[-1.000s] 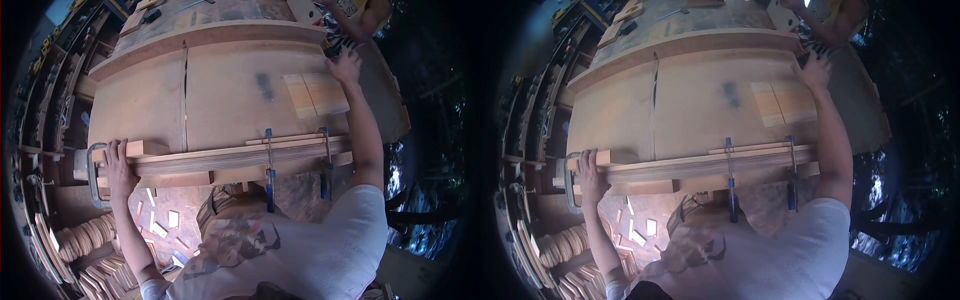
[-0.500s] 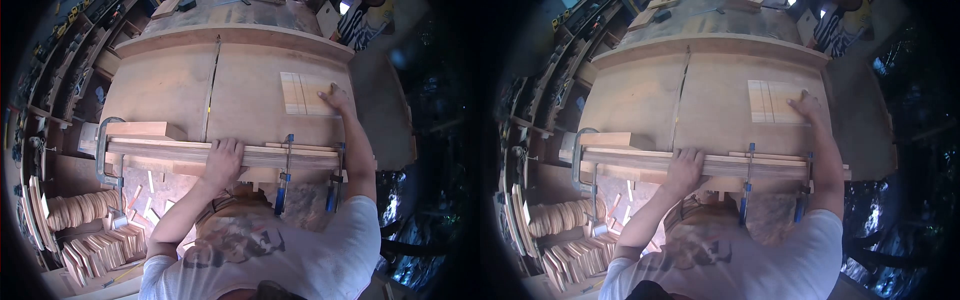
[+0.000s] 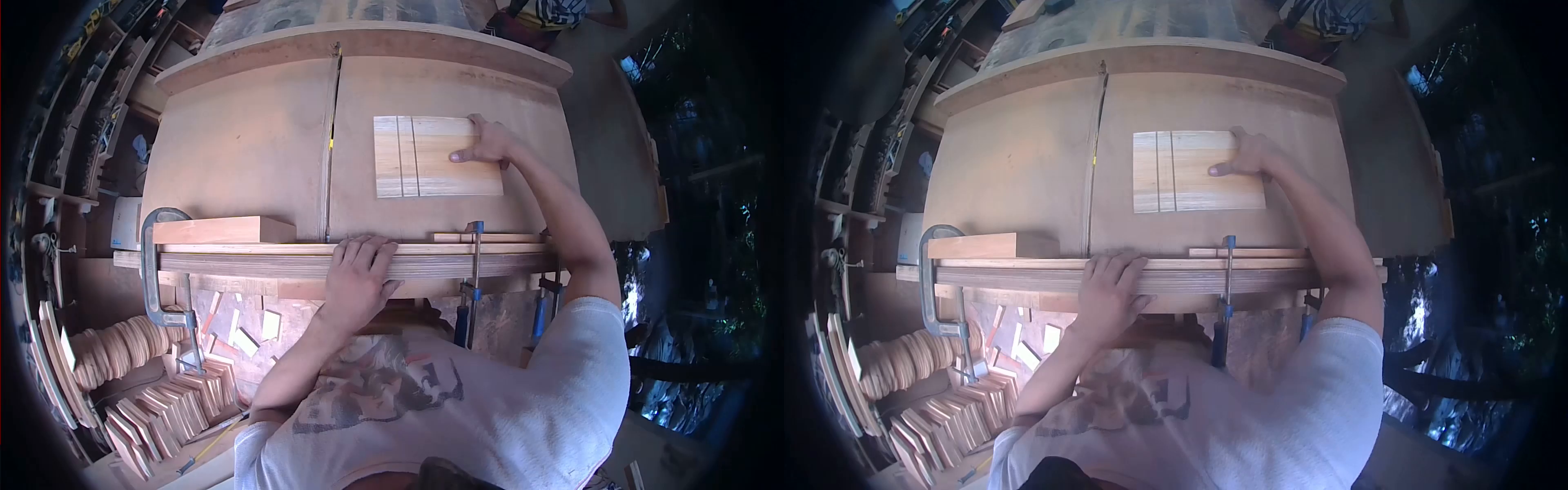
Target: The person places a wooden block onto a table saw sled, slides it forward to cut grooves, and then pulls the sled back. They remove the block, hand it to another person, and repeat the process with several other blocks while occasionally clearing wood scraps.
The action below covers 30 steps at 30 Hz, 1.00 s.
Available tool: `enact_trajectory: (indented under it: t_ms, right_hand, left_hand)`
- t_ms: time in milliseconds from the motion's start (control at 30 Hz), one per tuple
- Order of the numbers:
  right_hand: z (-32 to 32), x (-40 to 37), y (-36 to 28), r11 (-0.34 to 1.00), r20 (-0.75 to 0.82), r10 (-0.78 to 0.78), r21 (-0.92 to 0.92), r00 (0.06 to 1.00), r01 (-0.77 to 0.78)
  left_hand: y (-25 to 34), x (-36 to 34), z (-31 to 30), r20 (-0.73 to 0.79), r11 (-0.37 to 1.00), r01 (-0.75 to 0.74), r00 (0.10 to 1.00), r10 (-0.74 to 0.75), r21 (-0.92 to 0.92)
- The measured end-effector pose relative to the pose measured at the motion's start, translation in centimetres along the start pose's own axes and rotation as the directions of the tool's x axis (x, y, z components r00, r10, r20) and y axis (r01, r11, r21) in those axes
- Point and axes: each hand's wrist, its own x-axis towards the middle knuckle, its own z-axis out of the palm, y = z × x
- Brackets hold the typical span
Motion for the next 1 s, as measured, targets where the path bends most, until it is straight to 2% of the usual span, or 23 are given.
enact_trajectory:
  t_ms: [100,133,233,333,433,533,567,633,667,733,833,867,967,1000]
  right_hand:
    - [2.5,-0.3,-3.9,0.997,-0.035,-0.072,-0.006,0.997,0.072]
    - [3.3,-0.7,-5.4,0.995,-0.041,-0.095,-0.003,0.995,0.095]
    - [4.0,-2.7,-9.7,0.996,0.072,-0.062,0.063,0.995,0.057]
    - [5.5,-2.0,-10.4,0.973,0.092,-0.188,0.150,0.978,0.173]
    - [5.6,-1.6,-10.9,0.968,0.103,-0.207,0.167,0.973,0.189]
    - [6.5,-1.2,-9.9,0.959,0.094,-0.205,0.220,0.974,0.181]
    - [6.7,-1.2,-9.5,0.952,0.097,-0.232,0.228,0.968,0.206]
    - [6.4,-1.3,-9.0,0.940,0.100,-0.269,0.245,0.958,0.239]
    - [6.6,-1.0,-8.3,0.937,0.097,-0.304,0.212,0.948,0.278]
    - [7.0,-0.1,-7.4,0.923,0.090,-0.371,0.151,0.925,0.355]
    - [6.5,-0.2,-7.2,0.917,0.053,-0.397,-0.015,0.916,0.398]
    - [5.9,-0.4,-7.3,0.917,0.060,-0.393,-0.047,0.918,0.396]
    - [5.1,-1.2,-7.3,0.916,0.057,-0.376,-0.128,0.925,0.380]
    - [5.1,-1.4,-7.2,0.913,0.044,-0.371,-0.165,0.928,0.373]
  left_hand:
    - [-1.1,-1.5,-1.5,-0.090,0.998,-0.020,0.996,0.014,-0.062]
    - [-1.8,-2.4,-1.7,-0.125,0.990,0.000,0.992,-0.018,-0.140]
    - [-3.6,-4.0,-5.9,-0.179,1.000,0.018,0.984,-0.021,-0.020]
    - [-6.0,-3.2,-10.3,-0.324,0.993,0.112,0.939,-0.117,-0.035]
    - [-6.8,-1.2,-13.8,-0.217,0.968,0.233,0.944,-0.249,-0.097]
    - [-8.7,1.6,-15.6,-0.261,0.879,0.371,0.854,-0.450,-0.299]
    - [-10.1,2.9,-15.9,-0.081,0.846,0.474,0.860,-0.504,-0.244]
    - [-13.7,5.7,-16.2,0.276,0.781,0.619,0.767,-0.580,-0.081]
    - [-15.3,6.7,-15.7,0.440,0.766,0.636,0.717,-0.541,-0.095]
    - [-18.2,8.8,-14.3,0.722,0.737,0.669,0.556,-0.411,-0.096]
    - [-18.6,11.4,-12.9,0.824,0.691,0.721,0.364,-0.433,0.045]
    - [-17.8,12.4,-12.6,0.898,0.636,0.767,0.223,-0.381,0.080]
    - [-19.8,12.1,-10.9,0.953,0.721,0.683,0.283,-0.111,-0.119]
    - [-19.4,12.1,-10.8,0.961,0.667,0.728,0.267,-0.068,-0.155]
